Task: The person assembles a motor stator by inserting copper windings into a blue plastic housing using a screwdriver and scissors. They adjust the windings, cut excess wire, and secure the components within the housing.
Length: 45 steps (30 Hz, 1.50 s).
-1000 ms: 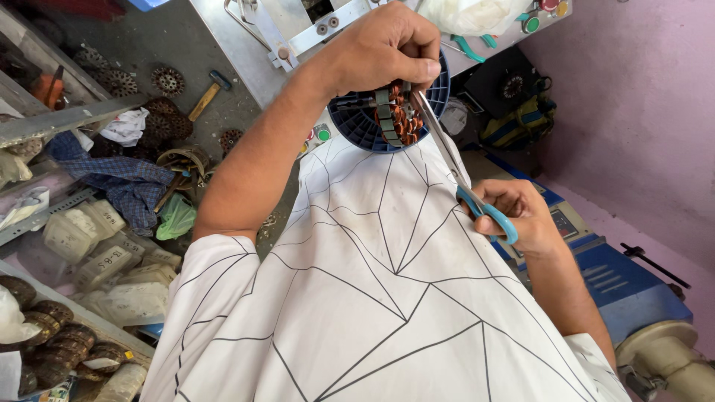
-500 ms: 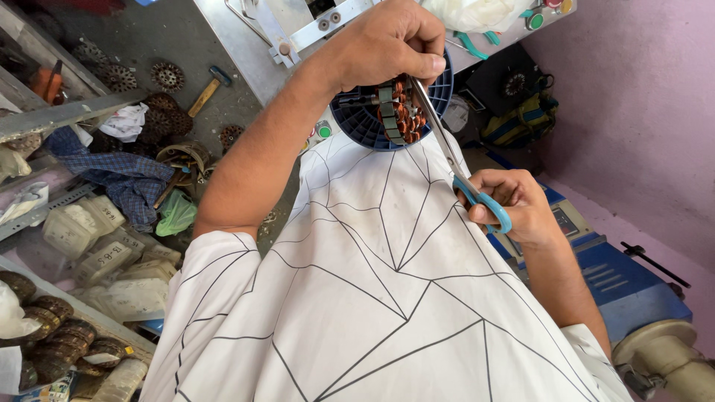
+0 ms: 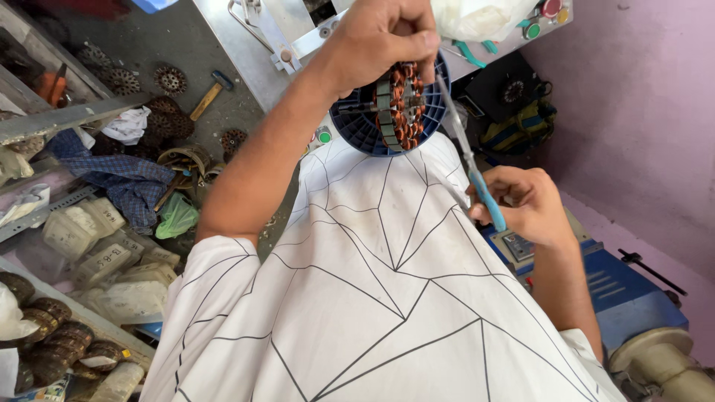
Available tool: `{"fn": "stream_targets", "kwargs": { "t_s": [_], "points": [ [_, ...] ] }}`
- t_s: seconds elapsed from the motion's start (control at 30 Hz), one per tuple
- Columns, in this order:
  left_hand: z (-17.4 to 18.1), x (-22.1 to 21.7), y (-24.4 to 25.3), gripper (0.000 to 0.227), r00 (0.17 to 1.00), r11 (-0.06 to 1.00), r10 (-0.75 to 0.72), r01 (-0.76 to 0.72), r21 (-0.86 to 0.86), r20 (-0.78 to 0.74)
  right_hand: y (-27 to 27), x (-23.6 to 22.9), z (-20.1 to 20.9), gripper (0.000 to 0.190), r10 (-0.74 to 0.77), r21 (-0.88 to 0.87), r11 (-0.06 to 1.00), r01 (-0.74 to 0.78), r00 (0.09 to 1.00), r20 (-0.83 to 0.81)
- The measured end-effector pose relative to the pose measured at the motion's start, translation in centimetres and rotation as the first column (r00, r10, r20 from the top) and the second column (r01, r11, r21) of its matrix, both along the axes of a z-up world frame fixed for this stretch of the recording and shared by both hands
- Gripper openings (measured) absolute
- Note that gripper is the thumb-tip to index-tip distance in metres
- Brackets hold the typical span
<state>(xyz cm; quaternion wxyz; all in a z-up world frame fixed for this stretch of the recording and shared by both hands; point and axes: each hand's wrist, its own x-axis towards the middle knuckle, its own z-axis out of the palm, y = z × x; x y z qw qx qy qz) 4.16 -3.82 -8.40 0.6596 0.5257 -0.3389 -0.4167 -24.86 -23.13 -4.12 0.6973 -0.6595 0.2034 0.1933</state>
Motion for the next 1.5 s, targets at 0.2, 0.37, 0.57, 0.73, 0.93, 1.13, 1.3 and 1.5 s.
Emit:
{"fn": "stream_targets", "kwargs": {
  "t_s": [0.2,0.37,0.57,0.73,0.93,1.13,1.3,1.5],
  "points": [
    [4.3,-0.3,2.1,0.017,0.949,0.973,0.232,-0.222,-0.067,0.214,-3.1,4.6,-5.2,0.04,-0.082,-0.881,0.467,0.071,0.996,0.037],
    [7.4,-2.4,2.1,0.017,0.953,0.973,0.226,-0.228,-0.012,0.204,-6.4,12.0,-13.8,0.025,0.126,-0.925,0.305,0.226,0.953,0.274],
    [10.2,-4.0,2.0,0.016,0.967,0.976,0.196,-0.209,0.06,0.165,-8.6,16.1,-15.9,0.016,0.368,-0.965,0.234,0.119,0.908,0.201],
    [10.1,-5.2,2.0,0.017,0.955,0.962,0.265,-0.272,0.039,0.136,-8.8,16.2,-15.5,0.013,0.329,-0.959,0.284,0.009,0.938,0.106],
    [10.1,-5.9,2.1,0.019,0.96,0.965,0.261,-0.256,-0.058,0.103,-6.5,18.4,-14.1,0.014,0.382,-0.944,0.329,0.042,0.908,0.173],
    [10.3,-6.0,2.6,0.019,0.971,0.979,0.199,-0.191,-0.07,0.13,-3.2,14.4,-1.0,0.01,0.171,-0.478,0.82,0.314,0.663,0.729],
    [10.6,-5.7,2.2,0.016,0.965,0.992,0.127,-0.129,-0.007,0.227,-0.2,13.6,7.6,0.021,0.466,-0.534,0.794,0.293,0.273,0.842],
    [10.8,-5.7,3.2,0.013,0.933,0.987,0.117,-0.147,0.063,0.342,1.9,13.4,9.6,0.024,0.633,-0.712,0.653,0.258,0.331,0.7]
  ]
}}
